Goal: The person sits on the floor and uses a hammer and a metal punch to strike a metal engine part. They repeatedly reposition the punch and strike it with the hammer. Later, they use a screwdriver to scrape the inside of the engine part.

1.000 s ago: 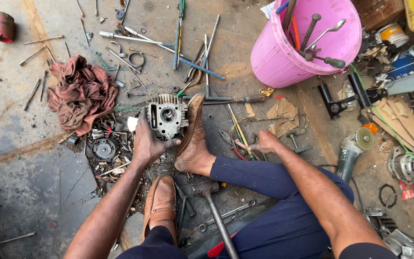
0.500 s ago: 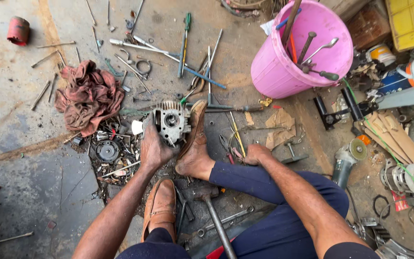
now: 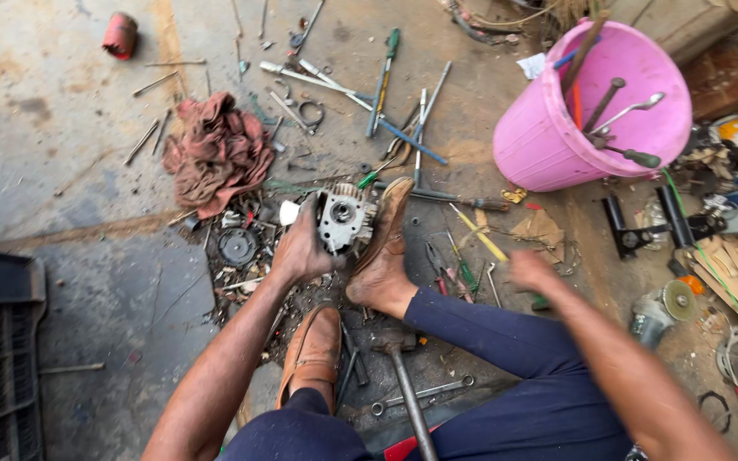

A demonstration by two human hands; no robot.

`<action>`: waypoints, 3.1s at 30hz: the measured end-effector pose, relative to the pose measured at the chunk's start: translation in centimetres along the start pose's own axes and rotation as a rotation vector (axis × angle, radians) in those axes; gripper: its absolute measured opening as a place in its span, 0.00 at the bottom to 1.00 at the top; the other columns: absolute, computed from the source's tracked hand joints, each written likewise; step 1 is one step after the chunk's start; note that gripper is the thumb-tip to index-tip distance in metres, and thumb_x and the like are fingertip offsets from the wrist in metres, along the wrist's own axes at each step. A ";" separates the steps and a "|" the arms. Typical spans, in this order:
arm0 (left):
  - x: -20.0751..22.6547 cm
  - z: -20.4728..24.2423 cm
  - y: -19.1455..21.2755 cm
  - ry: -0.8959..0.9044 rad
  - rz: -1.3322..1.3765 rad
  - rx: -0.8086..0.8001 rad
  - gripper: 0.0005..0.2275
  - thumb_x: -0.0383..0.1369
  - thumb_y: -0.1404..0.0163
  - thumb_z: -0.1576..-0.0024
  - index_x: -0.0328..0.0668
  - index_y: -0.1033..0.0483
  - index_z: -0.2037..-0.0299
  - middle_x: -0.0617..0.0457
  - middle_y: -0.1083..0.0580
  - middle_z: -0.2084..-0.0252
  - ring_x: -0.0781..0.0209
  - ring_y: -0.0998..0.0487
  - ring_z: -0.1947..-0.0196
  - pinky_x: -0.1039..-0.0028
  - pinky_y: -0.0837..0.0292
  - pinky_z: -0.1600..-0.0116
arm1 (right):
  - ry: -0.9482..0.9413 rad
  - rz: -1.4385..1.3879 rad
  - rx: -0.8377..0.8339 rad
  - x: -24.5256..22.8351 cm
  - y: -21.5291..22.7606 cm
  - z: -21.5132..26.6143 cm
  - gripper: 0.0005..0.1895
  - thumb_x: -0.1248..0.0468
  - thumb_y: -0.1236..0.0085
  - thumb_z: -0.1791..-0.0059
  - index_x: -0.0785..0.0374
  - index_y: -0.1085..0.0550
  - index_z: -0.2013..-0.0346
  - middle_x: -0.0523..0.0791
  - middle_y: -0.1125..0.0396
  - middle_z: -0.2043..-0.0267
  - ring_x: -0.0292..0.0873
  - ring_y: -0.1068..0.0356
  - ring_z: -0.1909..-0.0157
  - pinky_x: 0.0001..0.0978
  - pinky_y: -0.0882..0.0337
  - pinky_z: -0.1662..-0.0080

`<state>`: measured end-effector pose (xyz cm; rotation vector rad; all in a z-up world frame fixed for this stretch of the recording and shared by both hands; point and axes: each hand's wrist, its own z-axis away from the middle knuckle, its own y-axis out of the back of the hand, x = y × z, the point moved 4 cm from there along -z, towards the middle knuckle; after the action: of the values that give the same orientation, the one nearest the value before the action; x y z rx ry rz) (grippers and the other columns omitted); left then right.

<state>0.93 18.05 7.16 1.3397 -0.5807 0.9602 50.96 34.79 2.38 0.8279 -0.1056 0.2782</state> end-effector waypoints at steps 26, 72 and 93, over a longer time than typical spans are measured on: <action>-0.2 1.3 -2.0 0.061 -0.060 0.082 0.63 0.53 0.29 0.66 0.48 0.63 0.23 0.36 0.34 0.37 0.37 0.32 0.38 0.41 0.37 0.41 | 0.455 0.415 0.266 -18.9 15.4 28.1 0.38 0.65 0.51 0.53 0.38 0.39 0.28 0.54 0.29 0.68 0.58 0.25 0.67 0.53 0.24 0.62; -0.6 -0.6 -2.5 -0.057 -0.001 0.031 0.62 0.41 0.32 0.69 0.37 0.63 0.25 0.24 0.29 0.45 0.27 0.24 0.49 0.52 0.27 0.43 | 0.513 -0.011 0.370 -18.1 14.1 26.6 0.29 0.56 0.45 0.52 0.41 0.32 0.34 0.53 0.28 0.74 0.61 0.27 0.70 0.55 0.27 0.65; 2.4 -0.6 -0.8 -0.151 -0.273 0.038 0.67 0.54 0.26 0.79 0.39 0.55 0.28 0.38 0.40 0.33 0.35 0.36 0.36 0.41 0.35 0.41 | 0.479 0.648 0.312 -24.8 15.4 31.4 0.32 0.65 0.52 0.52 0.52 0.37 0.32 0.48 0.27 0.76 0.50 0.23 0.73 0.45 0.24 0.71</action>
<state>2.71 19.24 8.58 1.4910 -0.4797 0.6546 23.30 16.44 29.47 0.9986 0.1274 1.1167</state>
